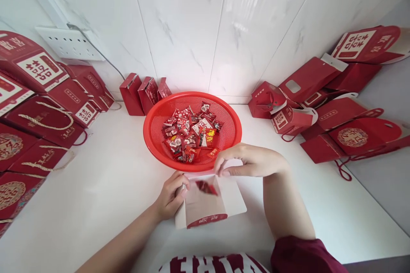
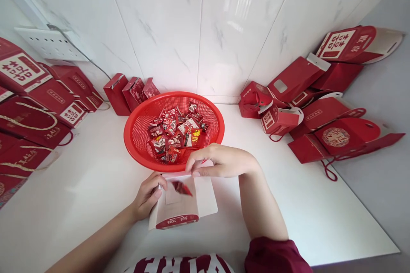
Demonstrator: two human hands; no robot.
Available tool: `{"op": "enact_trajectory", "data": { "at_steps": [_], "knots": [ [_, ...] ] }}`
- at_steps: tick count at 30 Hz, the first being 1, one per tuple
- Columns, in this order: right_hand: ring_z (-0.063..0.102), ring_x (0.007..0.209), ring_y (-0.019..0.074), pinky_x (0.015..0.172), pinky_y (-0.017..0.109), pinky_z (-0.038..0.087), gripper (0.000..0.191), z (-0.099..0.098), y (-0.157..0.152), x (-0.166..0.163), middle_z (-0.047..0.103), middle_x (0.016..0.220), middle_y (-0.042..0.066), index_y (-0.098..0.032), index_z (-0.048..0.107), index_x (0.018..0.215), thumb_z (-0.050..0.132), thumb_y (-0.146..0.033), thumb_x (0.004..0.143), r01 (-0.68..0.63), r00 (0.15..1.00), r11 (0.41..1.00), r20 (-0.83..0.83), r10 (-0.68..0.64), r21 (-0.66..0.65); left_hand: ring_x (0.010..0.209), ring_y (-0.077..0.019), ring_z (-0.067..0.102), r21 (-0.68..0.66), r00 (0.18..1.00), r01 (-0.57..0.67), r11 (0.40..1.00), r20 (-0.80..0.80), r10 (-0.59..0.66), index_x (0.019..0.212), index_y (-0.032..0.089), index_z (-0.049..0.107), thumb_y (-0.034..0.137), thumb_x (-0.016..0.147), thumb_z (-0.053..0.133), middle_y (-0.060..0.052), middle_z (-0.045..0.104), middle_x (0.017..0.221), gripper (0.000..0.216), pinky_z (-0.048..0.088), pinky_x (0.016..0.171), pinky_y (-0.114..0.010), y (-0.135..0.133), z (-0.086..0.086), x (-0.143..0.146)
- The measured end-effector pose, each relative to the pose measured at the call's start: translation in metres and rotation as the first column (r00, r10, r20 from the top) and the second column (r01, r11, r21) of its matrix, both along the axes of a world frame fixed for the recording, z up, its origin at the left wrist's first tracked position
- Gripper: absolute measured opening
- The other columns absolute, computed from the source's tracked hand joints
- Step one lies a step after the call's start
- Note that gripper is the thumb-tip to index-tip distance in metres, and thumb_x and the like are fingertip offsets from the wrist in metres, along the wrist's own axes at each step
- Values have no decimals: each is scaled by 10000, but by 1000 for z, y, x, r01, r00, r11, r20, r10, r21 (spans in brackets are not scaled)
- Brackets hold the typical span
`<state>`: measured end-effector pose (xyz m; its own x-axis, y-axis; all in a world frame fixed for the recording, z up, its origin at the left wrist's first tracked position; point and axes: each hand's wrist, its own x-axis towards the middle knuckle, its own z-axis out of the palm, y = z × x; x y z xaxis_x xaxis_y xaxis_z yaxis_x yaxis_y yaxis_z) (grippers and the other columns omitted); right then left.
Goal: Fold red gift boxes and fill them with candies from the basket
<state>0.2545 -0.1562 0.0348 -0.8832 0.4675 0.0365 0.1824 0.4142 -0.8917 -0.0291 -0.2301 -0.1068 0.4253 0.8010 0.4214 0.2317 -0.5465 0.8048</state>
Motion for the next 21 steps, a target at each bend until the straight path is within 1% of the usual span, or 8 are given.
{"op": "enact_trajectory", "data": {
  "at_steps": [1, 4, 6, 10, 13, 15, 18, 21],
  "knots": [
    [686, 909, 157, 829, 298, 551, 163, 1, -1, 2, 728, 1006, 48, -198, 675, 1070, 566, -261, 967, -9, 999, 1000, 43, 8, 30, 745, -194, 504, 11, 1000, 8, 1000, -6, -8, 841, 177, 560, 322, 981, 388, -63, 563, 800, 265, 431, 694, -322, 0, 0, 0],
    [686, 906, 156, 827, 297, 548, 194, -5, 3, 3, 729, 1000, 40, -202, 664, 1107, 518, -240, 984, 150, 985, 983, 65, -157, 102, 804, -212, 516, 40, 999, 44, 998, -25, -43, 853, 180, 563, 283, 964, 396, -74, 583, 823, 226, 457, 776, -352, -2, -2, 1],
    [685, 934, 156, 840, 299, 544, 213, -12, 13, -6, 728, 1022, 39, -201, 659, 1114, 486, -210, 989, 187, 977, 975, 82, -197, 122, 863, -230, 530, 44, 998, 58, 997, -34, -56, 863, 181, 568, 274, 959, 397, -82, 597, 843, 218, 462, 838, -377, -2, -3, 2],
    [679, 1026, 200, 908, 345, 523, 275, -29, 39, -48, 718, 1151, 59, -200, 678, 1132, 501, -124, 935, -4, 936, 983, 347, -60, 182, 901, -241, 546, 27, 998, 52, 998, -26, -51, 867, 180, 580, 294, 964, 392, -85, 603, 849, 240, 465, 864, -384, -3, -3, 3],
    [580, 1240, 271, 1020, 390, 465, 468, -43, 53, -83, 585, 1403, 88, -221, 592, 1333, 595, -126, 875, -147, 864, 941, 502, -26, 303, 952, -248, 548, 6, 998, 53, 999, -30, -53, 879, 179, 587, 308, 970, 393, -95, 604, 893, 249, 460, 869, -375, -3, -1, 2],
    [522, 1306, 308, 1038, 401, 452, 571, -52, 56, -99, 496, 1487, 98, -236, 553, 1385, 651, -123, 834, -217, 809, 908, 587, -38, 358, 997, -255, 543, -11, 998, 60, 998, -31, -60, 885, 177, 590, 316, 973, 393, -105, 604, 934, 256, 458, 867, -367, -4, 0, 1],
    [644, 1123, 320, 876, 392, 531, 533, -59, 58, -105, 525, 1417, 164, -205, 611, 1314, 659, -85, 797, -227, 732, 905, 676, -86, 361, 992, -253, 546, -36, 998, 61, 998, -31, -62, 889, 175, 595, 337, 980, 386, -106, 604, 936, 279, 461, 850, -358, -4, 1, 1],
    [700, 930, 288, 715, 338, 537, 476, -59, 60, -95, 638, 1225, 171, -179, 648, 1233, 657, -72, 769, -188, 717, 922, 689, -107, 339, 957, -248, 549, -45, 998, 54, 997, -31, -56, 887, 177, 598, 358, 987, 377, -99, 609, 910, 303, 459, 845, -360, -3, 1, 2]
  ]
}}
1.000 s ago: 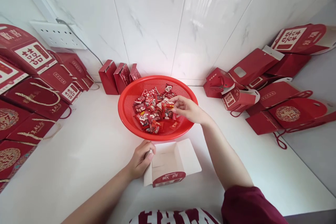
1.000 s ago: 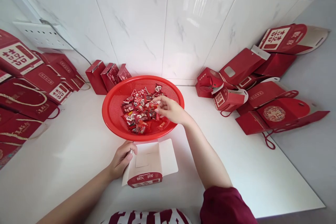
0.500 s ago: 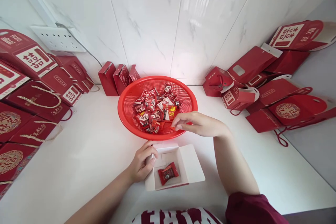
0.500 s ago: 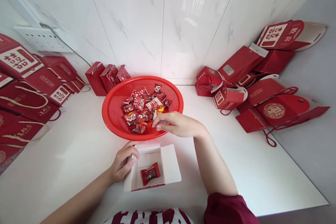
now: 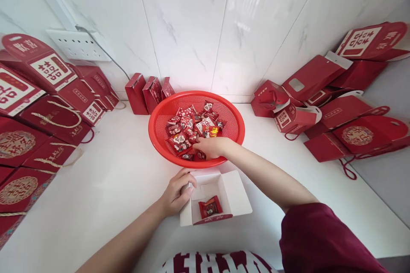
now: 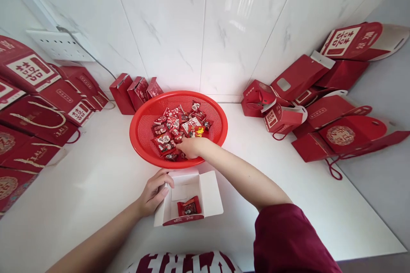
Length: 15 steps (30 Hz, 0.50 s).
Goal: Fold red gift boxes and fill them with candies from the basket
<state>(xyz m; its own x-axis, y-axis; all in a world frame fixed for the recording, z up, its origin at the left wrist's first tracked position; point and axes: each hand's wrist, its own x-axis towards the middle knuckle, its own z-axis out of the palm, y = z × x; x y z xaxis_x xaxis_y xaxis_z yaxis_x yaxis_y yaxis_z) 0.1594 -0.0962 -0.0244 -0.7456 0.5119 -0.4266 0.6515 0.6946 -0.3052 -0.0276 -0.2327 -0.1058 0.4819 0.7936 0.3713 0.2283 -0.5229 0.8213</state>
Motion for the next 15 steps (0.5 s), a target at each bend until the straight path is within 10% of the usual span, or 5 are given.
{"op": "enact_trajectory", "data": {
  "at_steps": [7, 15],
  "knots": [
    [666, 860, 174, 790, 281, 507, 211, 12, 2, 39, 713, 979, 34, -194, 664, 1003, 583, -92, 837, 98, 912, 986, -384, -144, -137, 851, -220, 530, 10, 1000, 3, 1000, 24, -3, 886, 178, 594, 353, 996, 378, -73, 583, 844, 299, 446, 820, -349, 1, 0, 0],
    [658, 660, 141, 534, 234, 536, 63, 2, -3, 52, 642, 758, -4, -195, 577, 884, 587, -257, 891, 228, 654, 779, -502, -567, -584, 808, -210, 514, -10, 1000, -13, 1000, -4, 13, 896, 172, 606, 359, 998, 375, -73, 572, 840, 315, 428, 739, -327, 2, 0, -1]
  ]
}}
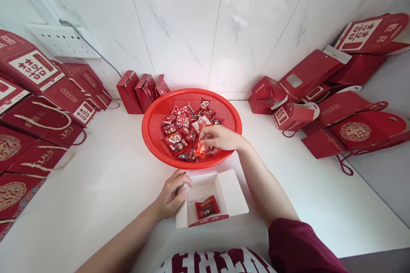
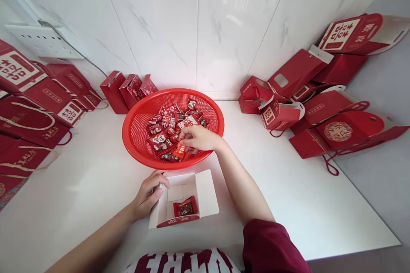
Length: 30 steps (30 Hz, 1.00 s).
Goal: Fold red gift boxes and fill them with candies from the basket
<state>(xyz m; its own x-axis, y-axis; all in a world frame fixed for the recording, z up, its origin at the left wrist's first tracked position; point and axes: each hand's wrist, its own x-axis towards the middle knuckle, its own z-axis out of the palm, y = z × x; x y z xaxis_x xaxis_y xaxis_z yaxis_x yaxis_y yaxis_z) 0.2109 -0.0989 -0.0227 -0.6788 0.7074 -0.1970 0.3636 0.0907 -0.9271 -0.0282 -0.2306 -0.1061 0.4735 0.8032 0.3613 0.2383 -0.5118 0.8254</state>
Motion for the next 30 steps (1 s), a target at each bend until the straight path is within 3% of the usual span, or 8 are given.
{"op": "enact_trajectory", "data": {
  "at_steps": [9, 14, 18, 21, 23, 25, 28, 30],
  "knots": [
    [624, 599, 110, 567, 231, 500, 92, -4, 4, -1, 603, 718, -25, -184, 574, 886, 577, -271, 915, 61, 994, 994, -94, -53, 89, 814, -215, 512, 16, 1000, 13, 1000, 6, -13, 910, 177, 606, 324, 993, 376, -73, 599, 829, 286, 429, 744, -333, 0, 0, 0],
    [588, 596, 98, 467, 195, 466, 142, -4, 5, 1, 618, 786, -10, -188, 602, 934, 621, -325, 898, 138, 965, 990, -224, -136, -6, 774, -202, 503, 10, 1000, 10, 1000, -2, -10, 906, 173, 608, 333, 993, 373, -68, 579, 828, 298, 417, 701, -317, 1, 1, 0],
    [622, 656, 93, 572, 215, 556, 162, -9, 9, 2, 639, 840, 1, -173, 644, 958, 667, -305, 869, 179, 918, 981, -345, -194, -74, 781, -196, 500, -5, 1000, 24, 1000, 14, -23, 922, 175, 604, 322, 995, 381, -58, 559, 839, 277, 404, 713, -307, 1, 1, -1],
    [673, 679, 109, 596, 222, 584, 192, -6, 8, 3, 675, 844, 12, -163, 657, 973, 700, -307, 854, 131, 900, 981, -399, -179, -144, 797, -198, 500, -29, 999, 31, 999, 14, -31, 932, 176, 604, 328, 998, 380, -61, 556, 859, 278, 399, 732, -308, 1, 0, -2],
    [692, 685, 114, 623, 227, 595, 204, 4, 1, 7, 702, 817, 15, -161, 665, 1008, 691, -315, 876, 28, 903, 988, -421, -92, -155, 814, -203, 502, -37, 999, 34, 999, 12, -34, 933, 177, 602, 336, 1000, 378, -66, 561, 870, 282, 401, 750, -311, 1, 0, -2],
    [716, 780, 125, 722, 252, 608, 238, 19, -9, 14, 738, 900, 44, -158, 675, 1102, 642, -313, 925, -169, 920, 977, -377, 110, -127, 837, -208, 512, -42, 999, 36, 998, 12, -35, 939, 176, 598, 343, 1000, 380, -75, 571, 901, 281, 408, 765, -314, 1, -1, -2],
    [703, 1029, 160, 898, 287, 570, 332, 42, -25, 29, 717, 1171, 106, -151, 639, 1273, 573, -283, 975, -485, 860, 872, -215, 463, -60, 831, -203, 524, -53, 999, 41, 998, 10, -40, 949, 176, 597, 340, 999, 389, -78, 576, 922, 270, 413, 756, -308, 0, 0, -2],
    [682, 1099, 169, 944, 287, 542, 362, 50, -31, 35, 702, 1223, 114, -153, 613, 1323, 564, -269, 983, -537, 836, 843, -136, 532, -3, 822, -200, 521, -56, 999, 43, 998, 11, -42, 944, 176, 599, 335, 999, 392, -71, 572, 901, 266, 410, 753, -306, 0, 0, -2]
  ]
}}
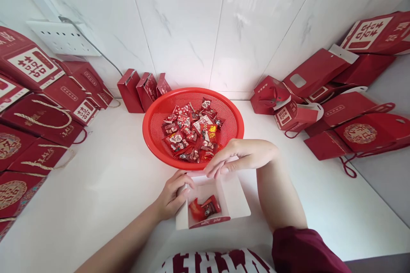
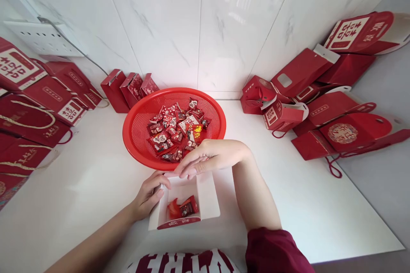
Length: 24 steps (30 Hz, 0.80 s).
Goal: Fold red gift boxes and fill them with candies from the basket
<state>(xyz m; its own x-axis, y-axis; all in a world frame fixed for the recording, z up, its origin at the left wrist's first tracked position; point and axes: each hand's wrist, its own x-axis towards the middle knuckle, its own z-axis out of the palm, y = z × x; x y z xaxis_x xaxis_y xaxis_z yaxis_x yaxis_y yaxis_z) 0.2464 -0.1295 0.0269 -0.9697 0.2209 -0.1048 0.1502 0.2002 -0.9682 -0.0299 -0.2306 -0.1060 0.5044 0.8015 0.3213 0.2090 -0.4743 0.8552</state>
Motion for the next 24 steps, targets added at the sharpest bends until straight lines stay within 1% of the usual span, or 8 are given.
{"op": "enact_trajectory", "data": {
  "at_steps": [3, 6, 10, 13, 15, 17, 21, 24],
  "knots": [
    [680, 1097, 162, 947, 286, 531, 350, -1, 4, -5, 711, 1206, 109, -157, 608, 1324, 538, -253, 995, 93, 996, 993, -23, -92, 71, 840, -205, 515, 1, 1000, 2, 1000, 12, -2, 943, 175, 602, 332, 998, 391, -71, 566, 895, 269, 408, 769, -311, 0, 1, 1],
    [674, 1097, 151, 934, 281, 525, 330, -6, 17, -32, 704, 1219, 90, -164, 618, 1300, 485, -169, 997, 142, 989, 971, 7, -146, 190, 871, -210, 515, -2, 1000, 4, 1000, 24, -4, 944, 175, 604, 335, 998, 391, -77, 572, 923, 271, 410, 806, -321, 0, 2, 1],
    [664, 1101, 177, 958, 288, 483, 338, -5, 44, -85, 711, 1222, 52, -171, 690, 1201, 485, -77, 949, 23, 971, 867, 196, -138, 498, 919, -221, 517, 1, 1000, 11, 1000, 12, -11, 942, 175, 600, 337, 998, 396, -82, 583, 932, 267, 411, 859, -339, -1, 1, 0],
    [683, 1048, 176, 904, 248, 482, 337, -6, 66, -118, 737, 1167, 40, -173, 727, 1141, 491, -63, 926, -91, 941, 791, 312, -130, 605, 908, -217, 520, 2, 1000, 15, 1000, -4, -15, 954, 172, 600, 344, 999, 395, -87, 576, 949, 272, 416, 836, -332, -2, 1, -1],
    [681, 1049, 196, 874, 249, 481, 356, -13, 79, -134, 726, 1188, 66, -162, 717, 1162, 507, -49, 897, -95, 925, 735, 333, -185, 672, 882, -208, 520, -2, 1000, 17, 1000, -3, -17, 963, 172, 599, 350, 1001, 395, -84, 566, 953, 274, 414, 810, -322, -2, 1, -2],
    [661, 1094, 231, 880, 271, 476, 427, -25, 88, -143, 686, 1268, 97, -155, 669, 1250, 561, -45, 853, -88, 912, 690, 336, -233, 718, 885, -205, 522, -10, 1000, 20, 1000, 2, -20, 964, 173, 595, 354, 1002, 397, -80, 560, 957, 271, 409, 814, -319, -2, 1, -2],
    [637, 1141, 250, 868, 255, 479, 614, -52, 101, -148, 638, 1344, 98, -188, 617, 1320, 744, -97, 726, -151, 889, 673, 398, -228, 724, 916, -208, 522, -22, 1000, 28, 999, 8, -28, 968, 175, 593, 354, 1005, 399, -84, 559, 991, 266, 403, 839, -320, -2, 3, -2],
    [672, 1043, 264, 813, 263, 486, 470, -60, 106, -143, 702, 1203, 142, -130, 687, 1171, 760, -99, 708, -152, 854, 653, 431, -291, 742, 931, -209, 519, -19, 999, 38, 999, 15, -37, 977, 176, 592, 351, 1003, 404, -90, 567, 1024, 258, 403, 847, -319, -1, 2, -2]
  ]
}}
